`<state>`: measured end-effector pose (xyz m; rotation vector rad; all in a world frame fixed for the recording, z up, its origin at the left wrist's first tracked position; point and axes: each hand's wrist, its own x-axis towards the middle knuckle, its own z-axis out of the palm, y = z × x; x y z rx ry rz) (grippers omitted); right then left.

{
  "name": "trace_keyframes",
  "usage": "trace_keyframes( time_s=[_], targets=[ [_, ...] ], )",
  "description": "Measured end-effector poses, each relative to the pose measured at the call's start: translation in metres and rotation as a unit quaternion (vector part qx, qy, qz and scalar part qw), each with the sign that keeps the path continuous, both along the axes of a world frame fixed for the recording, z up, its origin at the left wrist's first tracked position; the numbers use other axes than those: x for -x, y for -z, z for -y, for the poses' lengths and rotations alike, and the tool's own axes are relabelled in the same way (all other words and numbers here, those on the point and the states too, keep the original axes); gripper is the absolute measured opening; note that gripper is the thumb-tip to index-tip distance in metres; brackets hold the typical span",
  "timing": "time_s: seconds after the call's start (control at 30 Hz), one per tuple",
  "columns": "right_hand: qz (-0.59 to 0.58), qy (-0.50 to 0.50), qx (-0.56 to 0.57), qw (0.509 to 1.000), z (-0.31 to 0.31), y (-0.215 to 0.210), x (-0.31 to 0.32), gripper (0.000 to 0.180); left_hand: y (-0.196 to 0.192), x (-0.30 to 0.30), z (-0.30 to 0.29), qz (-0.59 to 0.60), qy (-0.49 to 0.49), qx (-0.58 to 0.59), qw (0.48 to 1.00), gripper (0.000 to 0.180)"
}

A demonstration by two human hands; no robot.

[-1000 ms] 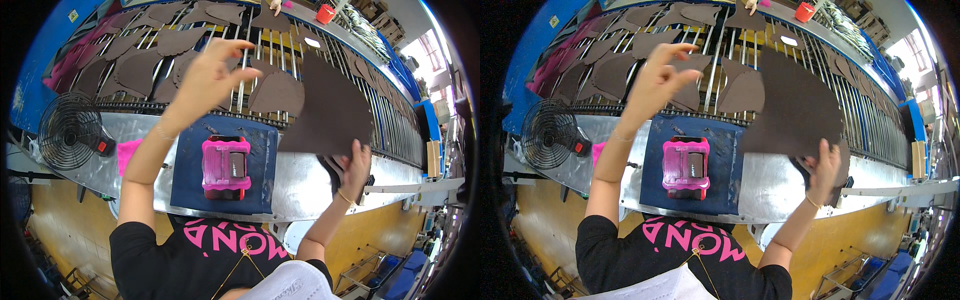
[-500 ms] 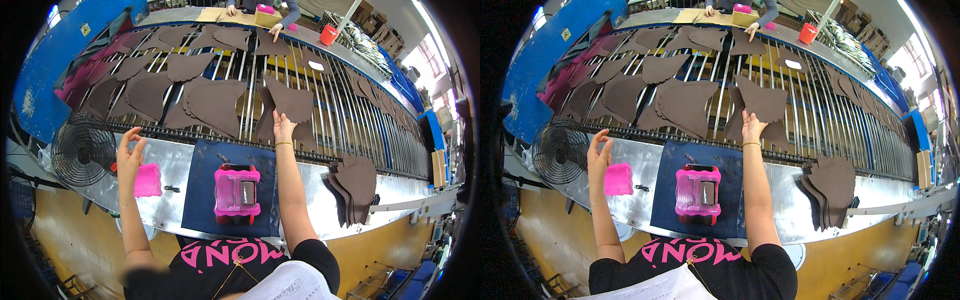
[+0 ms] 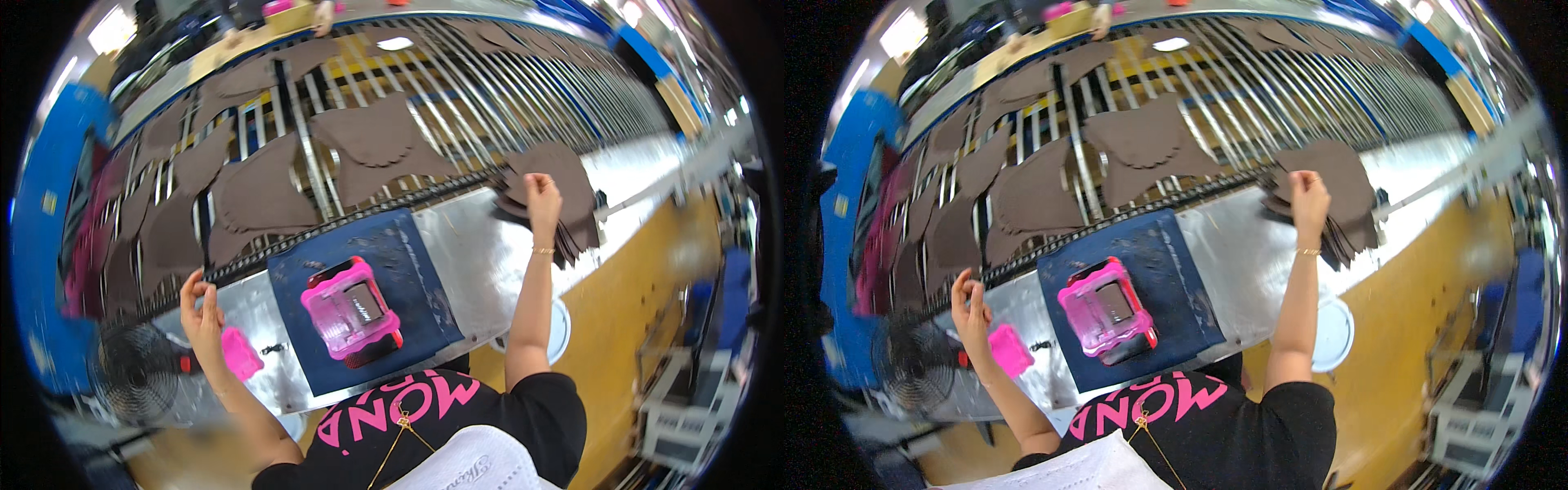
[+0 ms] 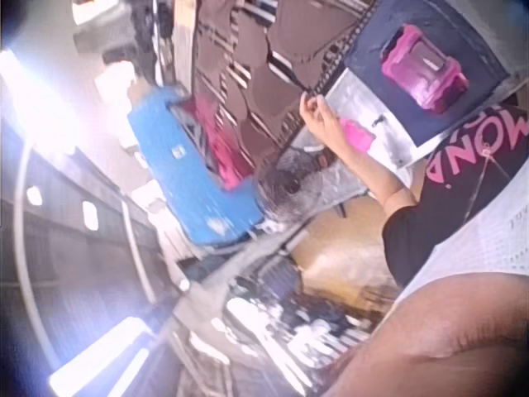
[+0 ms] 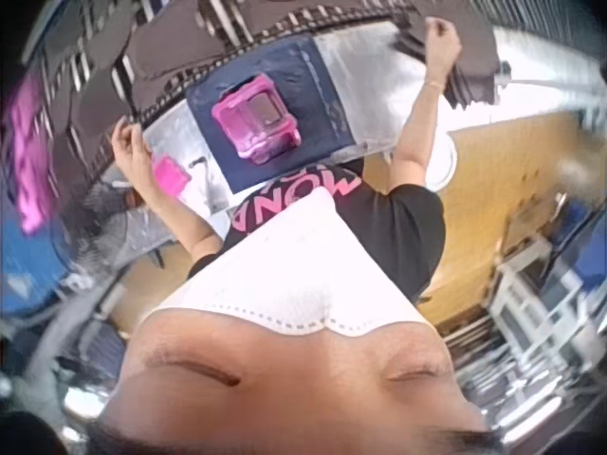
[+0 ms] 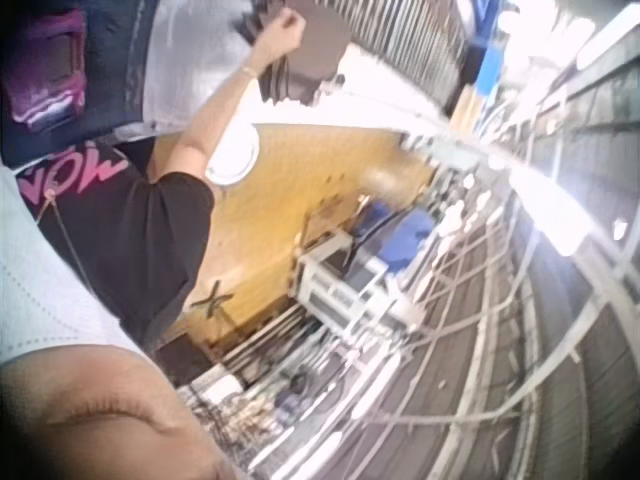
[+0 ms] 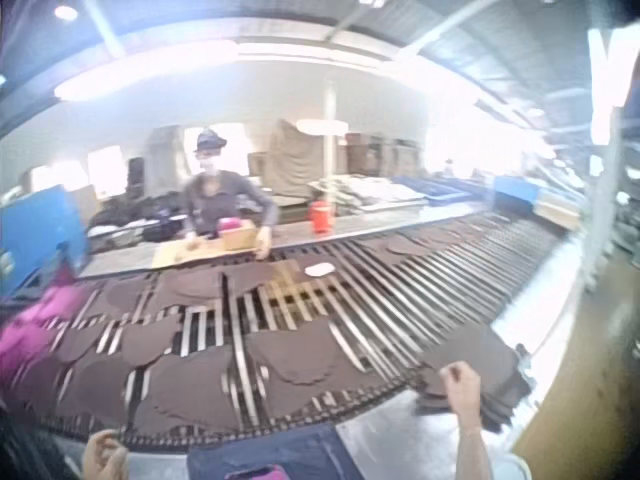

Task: The person repeatedly picks brown fabric pieces from a stack and places them onto a moving conveyor belt. The pieces are arranged one by one along the belt as it advances.

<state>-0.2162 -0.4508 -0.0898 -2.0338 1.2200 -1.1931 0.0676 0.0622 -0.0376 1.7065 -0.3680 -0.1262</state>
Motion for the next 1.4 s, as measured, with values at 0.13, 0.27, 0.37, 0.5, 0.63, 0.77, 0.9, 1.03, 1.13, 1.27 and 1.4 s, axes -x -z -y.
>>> trace_keyframes(
  time_s=[0.13, 0.27, 0.37, 0.5, 0.63, 0.77, 0.9, 1.03, 1.13, 1.27, 1.4],
  targets=[
    [-0.343, 0.343, -0.055, 0.873, 0.036, 0.005, 0.11, 0.051, 0.006, 0.0, 0.027, -0.001, 0.049, -0.005, 0.999, 0.033],
    [-0.363, 0.357, -0.151, 0.847, 0.045, 0.016, 0.137, 0.064, 0.004, 0.004, 0.033, -0.005, 0.07, -0.015, 0.997, 0.034],
    [-0.396, 0.364, -0.143, 0.831, 0.041, 0.005, 0.129, 0.067, 0.004, 0.006, 0.029, 0.0, 0.072, -0.03, 0.997, 0.034],
    [-0.407, 0.338, -0.019, 0.848, 0.049, 0.003, 0.138, 0.059, 0.005, 0.011, 0.022, -0.007, 0.061, -0.016, 0.998, 0.032],
    [-0.385, 0.203, -0.12, 0.892, 0.047, -0.021, 0.139, 0.031, -0.007, 0.015, 0.025, -0.023, 0.055, -0.044, 0.997, 0.032],
    [-0.177, 0.046, -0.088, 0.979, -0.025, -0.112, 0.09, 0.032, -0.021, 0.017, 0.039, -0.024, 0.093, -0.022, 0.995, 0.031],
    [0.05, -0.144, -0.108, 0.982, -0.092, -0.151, 0.033, 0.025, -0.024, 0.021, 0.078, 0.093, 0.137, -0.002, 0.986, 0.043],
    [0.163, -0.38, -0.164, 0.895, -0.145, -0.128, -0.028, 0.02, -0.042, 0.033, 0.096, 0.021, 0.196, 0.103, 0.975, 0.049],
    [0.242, -0.417, -0.304, 0.821, -0.209, -0.117, -0.068, 0.012, -0.063, 0.033, 0.066, -0.025, 0.161, 0.069, 0.984, 0.022],
    [0.019, -0.547, -0.014, 0.837, -0.217, -0.079, -0.093, 0.02, -0.07, 0.027, -0.012, 0.078, 0.066, 0.014, 0.995, 0.016],
    [-0.001, -0.598, 0.037, 0.801, -0.235, -0.074, -0.106, 0.02, -0.072, 0.041, -0.053, 0.087, 0.017, 0.0, 0.996, 0.015]
  ],
)
